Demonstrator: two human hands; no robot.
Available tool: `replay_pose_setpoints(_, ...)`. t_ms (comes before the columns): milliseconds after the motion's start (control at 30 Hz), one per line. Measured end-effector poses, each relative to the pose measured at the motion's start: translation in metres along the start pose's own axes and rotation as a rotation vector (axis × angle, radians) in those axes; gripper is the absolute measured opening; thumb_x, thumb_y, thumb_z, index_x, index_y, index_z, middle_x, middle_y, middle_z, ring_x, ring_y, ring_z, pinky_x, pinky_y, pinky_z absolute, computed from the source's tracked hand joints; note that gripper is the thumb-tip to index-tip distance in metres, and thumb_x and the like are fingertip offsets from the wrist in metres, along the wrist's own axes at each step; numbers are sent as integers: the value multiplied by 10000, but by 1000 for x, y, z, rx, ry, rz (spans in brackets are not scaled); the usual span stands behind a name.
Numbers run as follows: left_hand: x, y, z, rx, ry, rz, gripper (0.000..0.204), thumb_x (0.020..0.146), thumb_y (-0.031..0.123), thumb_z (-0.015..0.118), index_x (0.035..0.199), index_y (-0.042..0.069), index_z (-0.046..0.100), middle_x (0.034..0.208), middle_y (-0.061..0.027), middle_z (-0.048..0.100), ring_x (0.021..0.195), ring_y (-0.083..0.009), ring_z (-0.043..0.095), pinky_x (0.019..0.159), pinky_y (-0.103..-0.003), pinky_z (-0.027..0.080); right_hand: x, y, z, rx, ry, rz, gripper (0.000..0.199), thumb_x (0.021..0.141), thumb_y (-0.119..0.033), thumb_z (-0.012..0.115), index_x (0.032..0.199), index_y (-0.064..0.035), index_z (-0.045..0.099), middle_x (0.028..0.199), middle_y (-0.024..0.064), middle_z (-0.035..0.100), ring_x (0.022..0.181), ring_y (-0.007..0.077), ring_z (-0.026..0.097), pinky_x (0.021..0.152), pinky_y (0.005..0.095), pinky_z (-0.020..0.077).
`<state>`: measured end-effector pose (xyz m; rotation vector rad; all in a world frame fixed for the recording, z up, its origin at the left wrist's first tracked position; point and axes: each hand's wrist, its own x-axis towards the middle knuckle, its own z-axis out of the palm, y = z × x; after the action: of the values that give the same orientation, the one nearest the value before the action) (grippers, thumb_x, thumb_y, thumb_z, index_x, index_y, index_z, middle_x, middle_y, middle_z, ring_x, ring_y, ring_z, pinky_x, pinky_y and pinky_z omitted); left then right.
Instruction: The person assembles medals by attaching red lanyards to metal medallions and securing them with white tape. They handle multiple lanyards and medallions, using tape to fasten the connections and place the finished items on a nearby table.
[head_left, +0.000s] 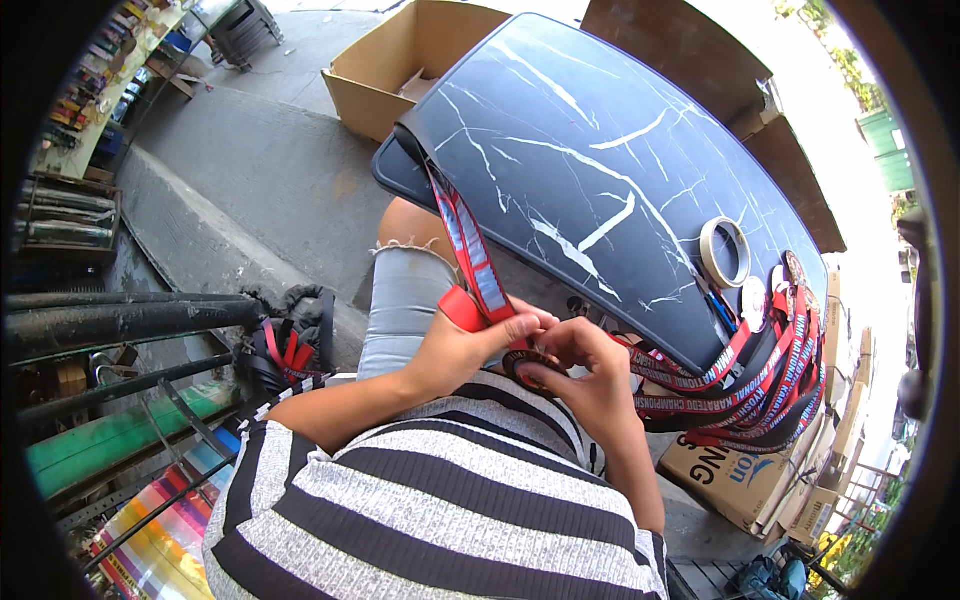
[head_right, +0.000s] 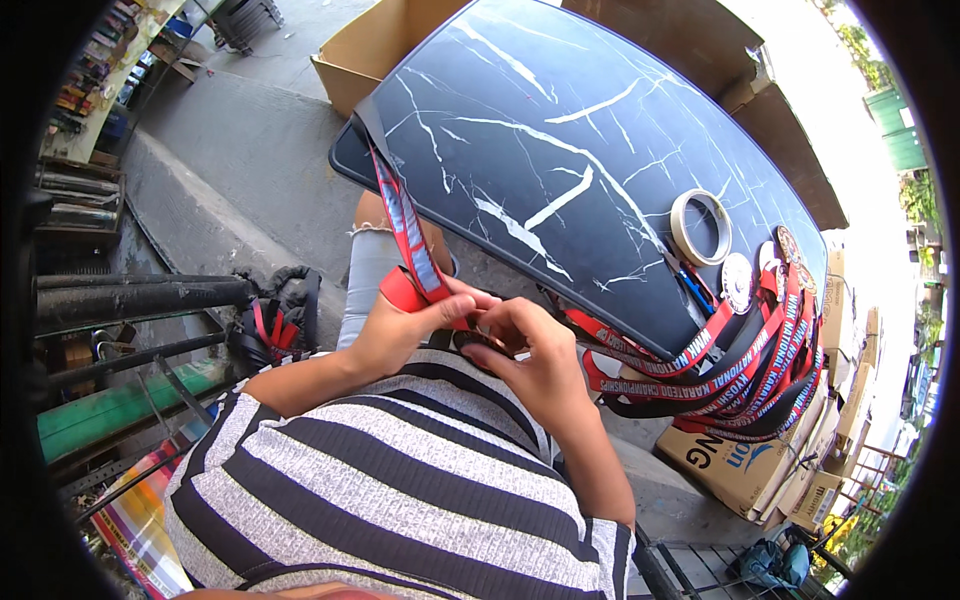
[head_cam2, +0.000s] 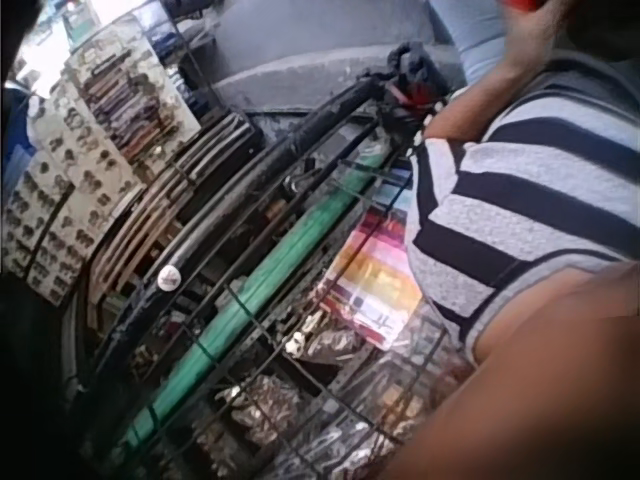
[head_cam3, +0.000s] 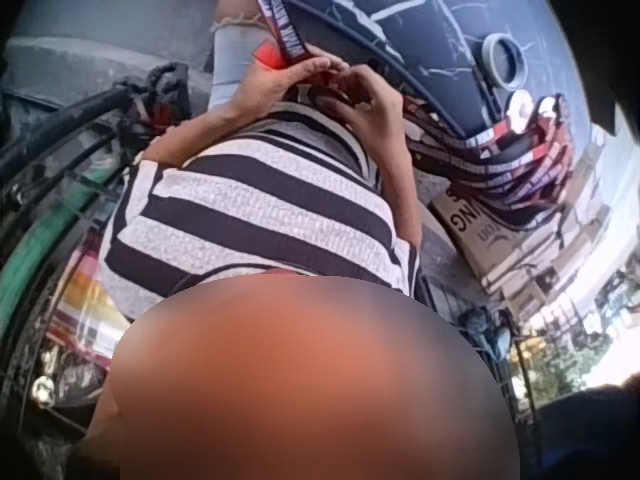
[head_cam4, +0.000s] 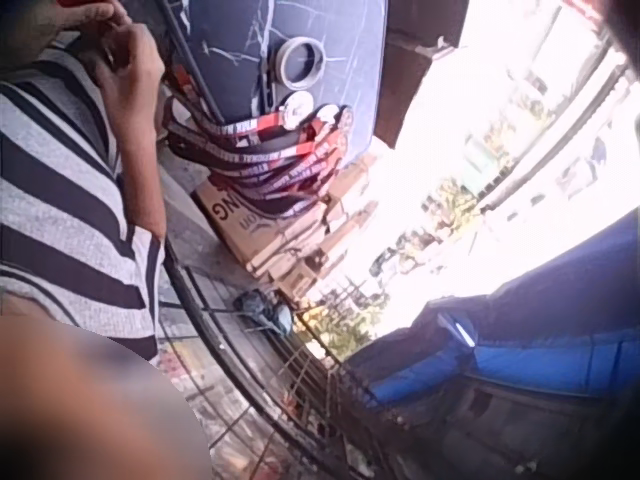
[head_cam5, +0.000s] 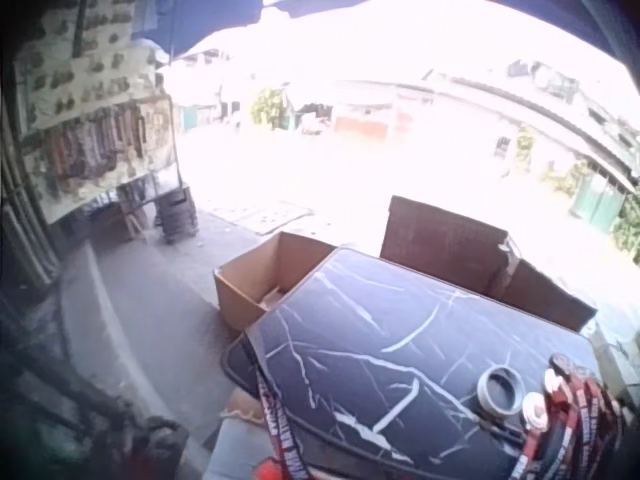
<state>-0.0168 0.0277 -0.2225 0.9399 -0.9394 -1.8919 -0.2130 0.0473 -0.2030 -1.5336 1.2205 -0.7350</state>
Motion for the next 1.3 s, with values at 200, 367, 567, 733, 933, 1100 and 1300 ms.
replay_pose_setpoints(200, -7, 41, -27, -100, 153, 169, 294, 1015, 176, 539, 1156, -73, 607, 1047, -190, 696, 1016, -266, 694, 885, -375, 576, 4, 64, 15, -462, -156, 139, 246, 738, -14, 744, 957, -7, 633, 835, 130, 601, 799, 282, 642, 719, 358, 505)
replay_pose_setpoints(367, -19, 67, -41, -91, 111, 310, 283, 1005, 85, 525, 1220, -98, 529, 1111, -215, 663, 1019, -295, 692, 904, -421, 579, 17, 129, 33, -585, -308, 180, 259, 735, -9, 734, 990, -37, 695, 929, 171, 617, 879, 351, 636, 765, 395, 489)
replay_pose_setpoints(567, -16, 53, -23, -105, -222, 193, 234, 992, 31, 529, 1193, -81, 570, 1120, -200, 665, 1038, -261, 681, 926, -359, 546, 33, 131, 43, -364, -439, 312, 341, 837, -160, 752, 1146, -59, 650, 1042, 127, 689, 991, 247, 653, 845, 354, 504)
replay_pose_setpoints(733, -8, 27, -6, 88, -214, 117, 216, 974, -5, 527, 1172, -40, 604, 1097, -141, 678, 965, -164, 668, 872, -291, 534, 7, 69, 25, 239, -268, 292, 285, 867, -124, 707, 1112, 12, 659, 1011, 114, 705, 948, 213, 668, 831, 326, 499)
replay_pose_setpoints(933, -7, 35, -20, 79, -151, -116, 137, 930, 7, 607, 1063, -10, 637, 1065, -106, 658, 909, -139, 609, 745, -277, 518, -7, 26, 12, 366, 1, -189, 169, 965, -11, 544, 1072, 49, 660, 1033, 106, 700, 962, 175, 665, 859, 291, 518)
replay_pose_setpoints(1100, 2, 33, -19, 654, -235, 278, 172, 786, -48, 678, 923, 33, 615, 900, -55, 578, 884, -155, 571, 749, -283, 459, -14, 8, 4, 650, 36, -46, 214, 954, 10, 523, 1137, 43, 629, 1003, 139, 680, 797, 150, 654, 699, 269, 542)
replay_pose_setpoints(1300, 4, 38, -26, 726, -109, 294, 163, 717, 21, 709, 829, 60, 598, 809, -36, 566, 792, -181, 495, 691, -291, 398, -20, -10, -19, 142, 155, 139, 193, 948, 41, 502, 1108, 20, 610, 740, 63, 648, 469, 14, 464, 540, 179, 445)
